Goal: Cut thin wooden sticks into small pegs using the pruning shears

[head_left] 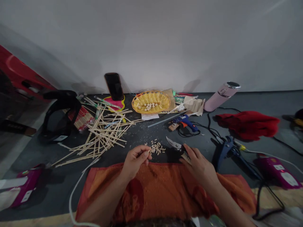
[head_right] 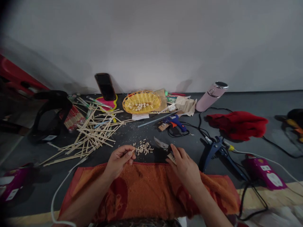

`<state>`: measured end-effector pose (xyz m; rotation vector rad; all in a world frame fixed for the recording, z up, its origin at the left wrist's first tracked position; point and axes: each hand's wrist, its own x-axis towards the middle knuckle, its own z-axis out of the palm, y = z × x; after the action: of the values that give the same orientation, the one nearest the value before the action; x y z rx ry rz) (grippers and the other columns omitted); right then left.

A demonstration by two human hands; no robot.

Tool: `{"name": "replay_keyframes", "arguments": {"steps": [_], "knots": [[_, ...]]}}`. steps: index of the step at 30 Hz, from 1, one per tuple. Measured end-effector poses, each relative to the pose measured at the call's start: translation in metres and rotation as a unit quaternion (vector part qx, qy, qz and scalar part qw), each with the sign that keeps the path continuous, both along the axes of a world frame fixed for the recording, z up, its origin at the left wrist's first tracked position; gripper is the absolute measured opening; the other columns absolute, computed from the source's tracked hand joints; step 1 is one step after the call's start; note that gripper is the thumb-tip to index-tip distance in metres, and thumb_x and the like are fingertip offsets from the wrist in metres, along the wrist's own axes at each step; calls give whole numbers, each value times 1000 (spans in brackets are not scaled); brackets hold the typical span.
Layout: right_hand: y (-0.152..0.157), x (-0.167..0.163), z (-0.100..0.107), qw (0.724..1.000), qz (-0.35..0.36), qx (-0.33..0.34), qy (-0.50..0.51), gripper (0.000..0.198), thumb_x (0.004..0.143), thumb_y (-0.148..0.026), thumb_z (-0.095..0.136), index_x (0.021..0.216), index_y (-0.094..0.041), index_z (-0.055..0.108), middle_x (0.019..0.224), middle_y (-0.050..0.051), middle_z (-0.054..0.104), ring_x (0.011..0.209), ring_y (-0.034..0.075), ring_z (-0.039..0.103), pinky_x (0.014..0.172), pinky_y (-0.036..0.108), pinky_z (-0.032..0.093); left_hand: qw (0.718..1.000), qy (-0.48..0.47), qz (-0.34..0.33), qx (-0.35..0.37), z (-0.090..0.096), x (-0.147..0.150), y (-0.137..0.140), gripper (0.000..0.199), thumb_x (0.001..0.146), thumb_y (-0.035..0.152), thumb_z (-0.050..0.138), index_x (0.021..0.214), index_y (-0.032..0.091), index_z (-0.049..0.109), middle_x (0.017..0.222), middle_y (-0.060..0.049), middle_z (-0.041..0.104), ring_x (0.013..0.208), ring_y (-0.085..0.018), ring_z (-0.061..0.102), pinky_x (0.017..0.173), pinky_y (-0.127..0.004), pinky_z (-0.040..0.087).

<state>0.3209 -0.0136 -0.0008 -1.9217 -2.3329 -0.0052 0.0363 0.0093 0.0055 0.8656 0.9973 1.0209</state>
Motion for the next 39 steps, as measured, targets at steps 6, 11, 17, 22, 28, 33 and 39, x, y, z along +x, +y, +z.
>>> {"name": "replay_keyframes", "arguments": {"steps": [6,11,17,22,28,33,39], "knots": [[4,19,-9,999,-6,35,-14,55,90,-47,51,135,-17,43,107,12,60,89,26,61,71,36,51,1000,6,2,0,-2,2,0,24,83,34,64,97,16,64,70,-2,66,54,-8,54,54,-20,42],[13,9,8,999,-10,47,6,39,90,-36,53,126,-20,54,118,14,58,105,31,53,83,46,47,1000,11,-15,15,0,4,0,26,85,35,62,102,15,59,72,-2,66,54,-8,54,55,-21,43],[20,-53,33,947,123,-32,295,26,93,-21,46,114,-21,61,106,7,65,100,19,59,88,34,49,999,37,-38,13,-1,6,0,23,82,34,64,93,15,55,76,-3,68,54,-8,55,56,-21,42],[28,-92,38,873,148,-140,443,19,93,-23,47,100,-20,65,91,4,68,84,15,62,76,26,48,996,79,-38,29,-2,5,0,22,80,34,66,86,15,58,74,-1,66,56,-9,57,57,-21,44],[35,-96,31,861,127,-154,467,17,93,-24,49,94,-19,66,86,2,68,80,13,61,74,23,44,990,130,-28,55,-4,5,0,16,80,31,65,83,15,61,66,1,62,56,-10,57,58,-21,44],[34,-96,28,858,131,-167,467,21,94,-26,47,89,-18,66,84,2,67,78,14,60,73,23,43,974,206,-36,92,-5,4,0,12,83,28,61,84,17,63,65,1,63,60,-12,59,60,-21,44],[34,-96,19,862,131,-165,461,18,89,-19,47,82,-17,63,76,0,63,71,12,56,67,21,41,917,339,-56,203,-3,4,0,12,86,23,57,84,20,68,79,-2,70,72,-14,63,68,-23,44]]}}
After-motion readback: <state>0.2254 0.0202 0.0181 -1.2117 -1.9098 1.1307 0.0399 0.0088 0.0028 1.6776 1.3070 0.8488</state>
